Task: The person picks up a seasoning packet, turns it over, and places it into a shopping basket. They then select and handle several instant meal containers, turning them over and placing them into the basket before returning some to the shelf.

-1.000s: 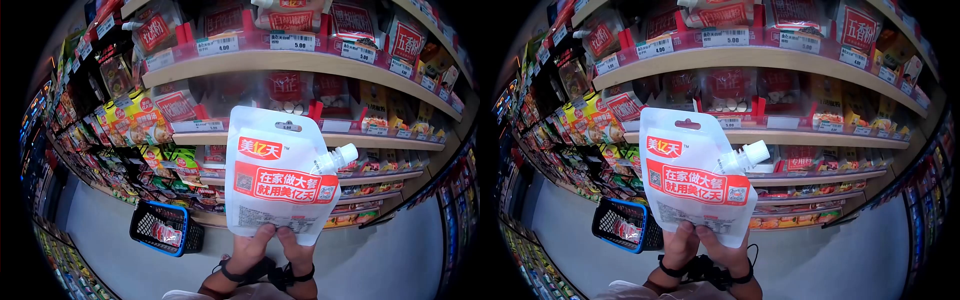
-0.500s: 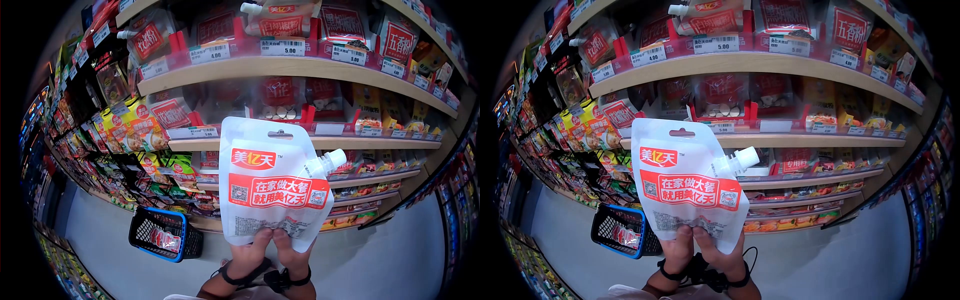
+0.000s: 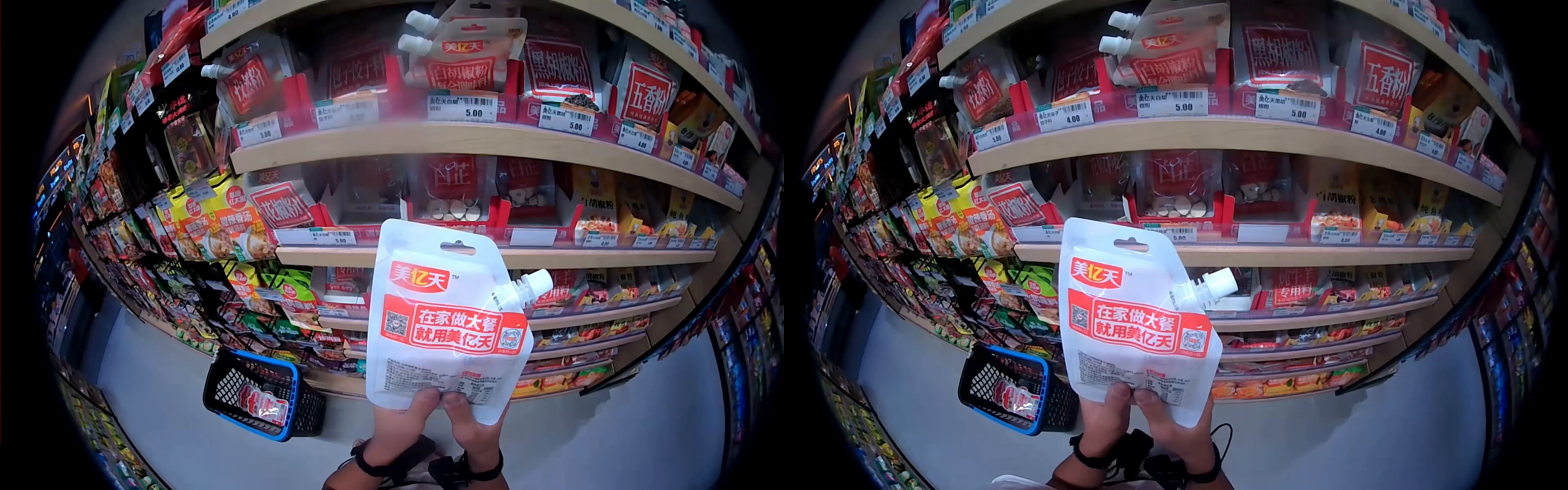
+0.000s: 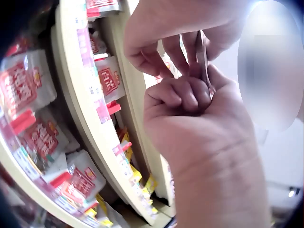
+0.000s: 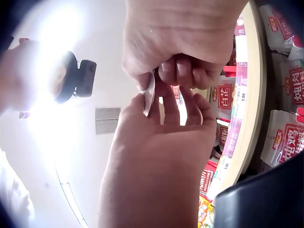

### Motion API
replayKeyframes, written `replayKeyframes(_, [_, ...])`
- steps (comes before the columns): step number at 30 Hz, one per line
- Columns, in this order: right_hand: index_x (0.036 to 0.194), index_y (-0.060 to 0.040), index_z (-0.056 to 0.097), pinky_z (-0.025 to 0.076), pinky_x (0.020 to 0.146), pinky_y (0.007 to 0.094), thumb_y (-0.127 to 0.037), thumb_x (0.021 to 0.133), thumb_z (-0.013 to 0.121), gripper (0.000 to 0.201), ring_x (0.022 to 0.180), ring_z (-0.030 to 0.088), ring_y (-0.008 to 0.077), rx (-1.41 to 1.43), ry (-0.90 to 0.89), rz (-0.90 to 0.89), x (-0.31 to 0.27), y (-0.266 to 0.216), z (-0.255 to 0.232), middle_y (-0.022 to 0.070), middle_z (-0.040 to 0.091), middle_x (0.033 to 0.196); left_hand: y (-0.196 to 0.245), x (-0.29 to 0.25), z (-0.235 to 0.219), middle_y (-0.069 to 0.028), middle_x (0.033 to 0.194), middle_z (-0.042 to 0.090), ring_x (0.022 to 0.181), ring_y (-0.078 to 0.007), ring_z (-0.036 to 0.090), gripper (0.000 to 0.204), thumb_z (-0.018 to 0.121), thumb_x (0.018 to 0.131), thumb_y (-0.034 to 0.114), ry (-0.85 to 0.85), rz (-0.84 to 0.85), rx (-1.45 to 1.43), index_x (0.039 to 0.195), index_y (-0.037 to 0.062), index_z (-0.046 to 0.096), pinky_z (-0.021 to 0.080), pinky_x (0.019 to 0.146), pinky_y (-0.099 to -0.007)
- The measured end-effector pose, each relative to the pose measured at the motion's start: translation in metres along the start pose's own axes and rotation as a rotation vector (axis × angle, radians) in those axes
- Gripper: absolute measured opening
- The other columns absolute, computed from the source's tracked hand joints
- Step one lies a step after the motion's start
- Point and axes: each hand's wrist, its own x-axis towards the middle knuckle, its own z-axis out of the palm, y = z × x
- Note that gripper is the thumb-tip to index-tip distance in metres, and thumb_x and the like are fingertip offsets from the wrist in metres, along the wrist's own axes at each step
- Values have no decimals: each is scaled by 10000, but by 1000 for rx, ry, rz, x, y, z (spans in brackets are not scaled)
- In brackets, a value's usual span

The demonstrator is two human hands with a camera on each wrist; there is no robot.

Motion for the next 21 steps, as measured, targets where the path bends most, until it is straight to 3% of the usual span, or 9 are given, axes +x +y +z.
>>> replayKeyframes(4, [1165, 44, 499, 503, 786, 288, -28, 822, 676, 393, 912, 612, 147, -70, -107, 53, 9, -2, -7, 113, 633, 1038, -5, 11, -19, -109, 1282, 509, 1159, -233, 507, 590, 644, 885, 218, -123, -43, -62, 1359, 24, 351, 400, 996, -394])
replayKeyframes(7, [1230, 31, 420, 492, 761, 274, -56, 837, 667, 472, 892, 597, 146, -198, -112, 231, 18, 14, -20, 129, 613, 1054, 1, 12, -12, -110, 1298, 501, 1174, -234, 498, 509, 574, 925, 166, -29, 52, 4, 1360, 20, 355, 388, 1010, -403])
replayKeyframes(10, [1296, 14, 306, 472, 756, 254, -75, 841, 661, 584, 924, 571, 143, -204, 4, 14, 23, 21, -23, 166, 568, 1123, 22, 19, 5, -169, 1258, 542, 1133, -246, 538, 347, 563, 923, 125, 157, 291, 82, 1231, -32, 524, 430, 936, -325])
replayKeyframes(11, [1371, 5, 159, 466, 851, 299, -213, 824, 710, 806, 1039, 549, 188, -250, -31, -22, 23, 15, -23, 164, 515, 1227, 35, 24, 7, -197, 1308, 502, 1191, -291, 506, 380, 581, 895, 96, 80, 412, 345, 1246, -36, 519, 406, 974, -343])
replayKeyframes(12, [1378, 13, 144, 452, 881, 312, -219, 824, 710, 826, 1066, 536, 198, -274, -91, -118, 23, 10, -20, 168, 499, 1243, 45, 30, 8, -224, 1357, 463, 1249, -336, 473, 418, 600, 867, 68, 4, 527, 611, 1262, -41, 514, 382, 1012, -361])
replayKeyframes(14, [1394, 30, 113, 423, 942, 340, -232, 824, 711, 866, 1121, 508, 217, -319, -204, -300, 25, -3, -6, 178, 467, 1277, 52, 39, 15, -246, 1466, 306, 1353, -467, 272, 588, 626, 786, -4, -167, 724, 912, 1347, 115, 498, 299, 1071, -462])
replayKeyframes(15, [1404, 49, 137, 372, 1002, 356, -225, 860, 669, 809, 1164, 475, 207, -166, -212, -307, 32, -19, 11, 165, 441, 1306, 47, 45, 20, -247, 1477, 278, 1357, -482, 242, 616, 633, 787, 30, -207, 702, 932, 1370, 151, 473, 284, 1072, -484])
replayKeyframes(18, [1361, 55, 281, 401, 968, 332, -184, 911, 598, 601, 1127, 493, 182, -152, 1, -192, 64, -41, 16, 156, 467, 1281, 63, 60, 33, -249, 1493, 232, 1359, -503, 208, 675, 639, 793, 119, -272, 771, 1053, 1420, 180, 399, 254, 1076, -520])
replayKeyframes(21, [1275, 63, 422, 432, 920, 312, -87, 946, 496, 369, 1062, 543, 174, -318, -13, -372, 118, -76, 13, 132, 555, 1184, 103, 89, 41, -258, 1485, 233, 1368, -495, 189, 698, 647, 789, 163, -325, 888, 1099, 1427, 131, 365, 236, 1088, -515])
